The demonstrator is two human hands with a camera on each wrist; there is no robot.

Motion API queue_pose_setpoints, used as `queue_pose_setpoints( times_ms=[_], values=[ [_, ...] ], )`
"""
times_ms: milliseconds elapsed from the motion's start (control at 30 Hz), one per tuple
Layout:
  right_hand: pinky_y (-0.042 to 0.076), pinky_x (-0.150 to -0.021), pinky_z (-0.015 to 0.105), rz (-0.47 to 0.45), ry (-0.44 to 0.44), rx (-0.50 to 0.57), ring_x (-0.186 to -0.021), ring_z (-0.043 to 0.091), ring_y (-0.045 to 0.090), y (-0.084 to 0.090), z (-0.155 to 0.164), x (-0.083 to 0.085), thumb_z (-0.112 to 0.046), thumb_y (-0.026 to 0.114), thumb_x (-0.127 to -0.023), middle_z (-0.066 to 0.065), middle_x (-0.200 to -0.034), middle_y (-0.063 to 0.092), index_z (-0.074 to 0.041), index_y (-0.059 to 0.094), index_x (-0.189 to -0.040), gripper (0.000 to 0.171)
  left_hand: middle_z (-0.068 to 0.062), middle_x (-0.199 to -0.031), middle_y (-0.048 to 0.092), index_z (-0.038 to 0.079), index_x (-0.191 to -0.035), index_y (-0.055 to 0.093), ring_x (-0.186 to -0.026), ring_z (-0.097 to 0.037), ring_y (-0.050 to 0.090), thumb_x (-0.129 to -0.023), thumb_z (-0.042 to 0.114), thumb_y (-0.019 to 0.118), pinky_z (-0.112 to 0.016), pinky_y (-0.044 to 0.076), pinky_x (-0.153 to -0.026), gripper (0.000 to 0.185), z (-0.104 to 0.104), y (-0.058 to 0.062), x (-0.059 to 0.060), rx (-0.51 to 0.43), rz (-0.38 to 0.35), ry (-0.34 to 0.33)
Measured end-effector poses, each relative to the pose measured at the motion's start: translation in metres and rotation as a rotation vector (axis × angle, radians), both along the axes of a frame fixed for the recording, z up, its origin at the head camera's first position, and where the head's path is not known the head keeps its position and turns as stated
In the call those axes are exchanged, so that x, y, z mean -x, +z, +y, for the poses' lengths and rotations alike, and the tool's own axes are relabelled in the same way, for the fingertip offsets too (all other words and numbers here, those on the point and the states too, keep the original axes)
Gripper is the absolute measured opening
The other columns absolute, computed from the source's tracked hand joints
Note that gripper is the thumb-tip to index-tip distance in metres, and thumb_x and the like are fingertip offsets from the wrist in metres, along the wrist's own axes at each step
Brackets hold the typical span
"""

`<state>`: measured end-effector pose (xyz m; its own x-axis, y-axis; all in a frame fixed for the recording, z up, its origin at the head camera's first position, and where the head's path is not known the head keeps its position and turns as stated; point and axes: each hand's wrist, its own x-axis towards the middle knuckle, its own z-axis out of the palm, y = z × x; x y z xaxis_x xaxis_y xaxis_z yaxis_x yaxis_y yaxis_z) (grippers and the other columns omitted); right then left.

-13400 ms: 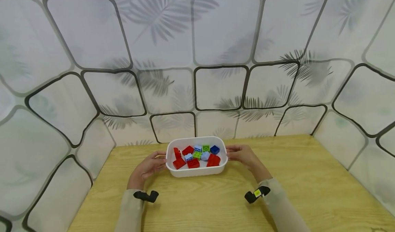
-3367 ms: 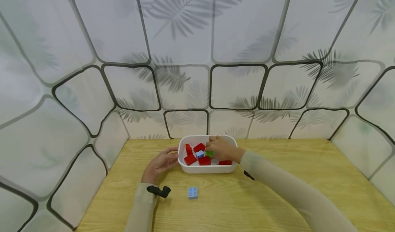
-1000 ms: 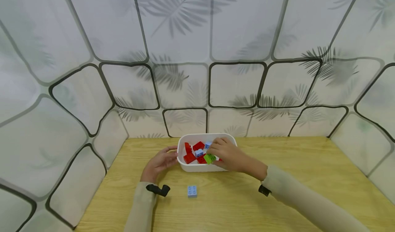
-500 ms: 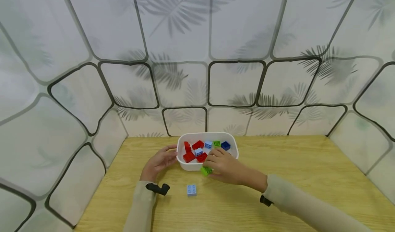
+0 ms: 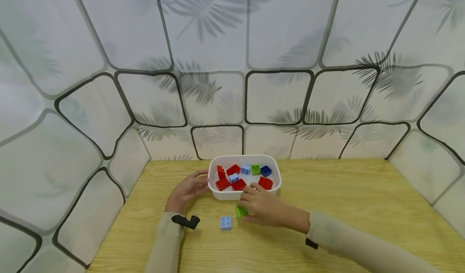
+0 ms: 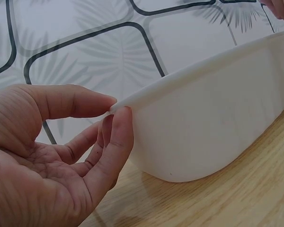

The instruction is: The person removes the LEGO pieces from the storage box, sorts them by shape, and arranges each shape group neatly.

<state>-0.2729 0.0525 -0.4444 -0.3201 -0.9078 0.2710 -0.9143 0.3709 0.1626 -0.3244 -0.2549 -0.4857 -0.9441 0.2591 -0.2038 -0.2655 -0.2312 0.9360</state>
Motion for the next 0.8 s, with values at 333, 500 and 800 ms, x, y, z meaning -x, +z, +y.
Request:
queue_pose_setpoints(
  times_ms=[333,500,800],
  values=[
    [0.047,-0.098,0.035,0.046,-0.007,-0.036,-0.102,0.014,0.056,-0.01,-0.001,-0.006,-0.051,0.071,-0.092,-0.006,-0.104,0.07,-0.02,0.072,-0.111,0.037,0.003,-0.096,0.072,-0.007,-0.152,0.028,-0.08,-0.006,0.068,-0.104,-0.002,0.049,-0.019,0.058,-0.075,0.053,0.0,0.003,0.001,-0.03,0.006,-0.016],
    [0.046,-0.097,0.034,0.055,-0.008,-0.047,-0.099,0.014,0.054,-0.013,-0.002,-0.006,-0.051,0.07,-0.093,-0.006,-0.101,0.069,-0.019,0.073,-0.11,0.037,0.002,-0.098,0.072,-0.007,-0.152,0.028,-0.08,-0.006,0.068,-0.103,-0.001,0.051,-0.019,0.058,-0.076,0.054,0.001,0.004,0.0,-0.024,0.005,-0.016],
    [0.046,-0.1,0.036,0.039,-0.033,-0.082,-0.099,0.014,0.053,-0.017,-0.004,-0.007,-0.054,0.067,-0.094,-0.006,-0.102,0.069,-0.02,0.074,-0.113,0.039,-0.003,-0.114,0.065,-0.008,-0.152,0.027,-0.09,-0.008,0.067,-0.103,0.0,0.053,-0.021,0.058,-0.082,0.056,-0.001,0.002,-0.003,-0.032,0.016,-0.034]
  ],
)
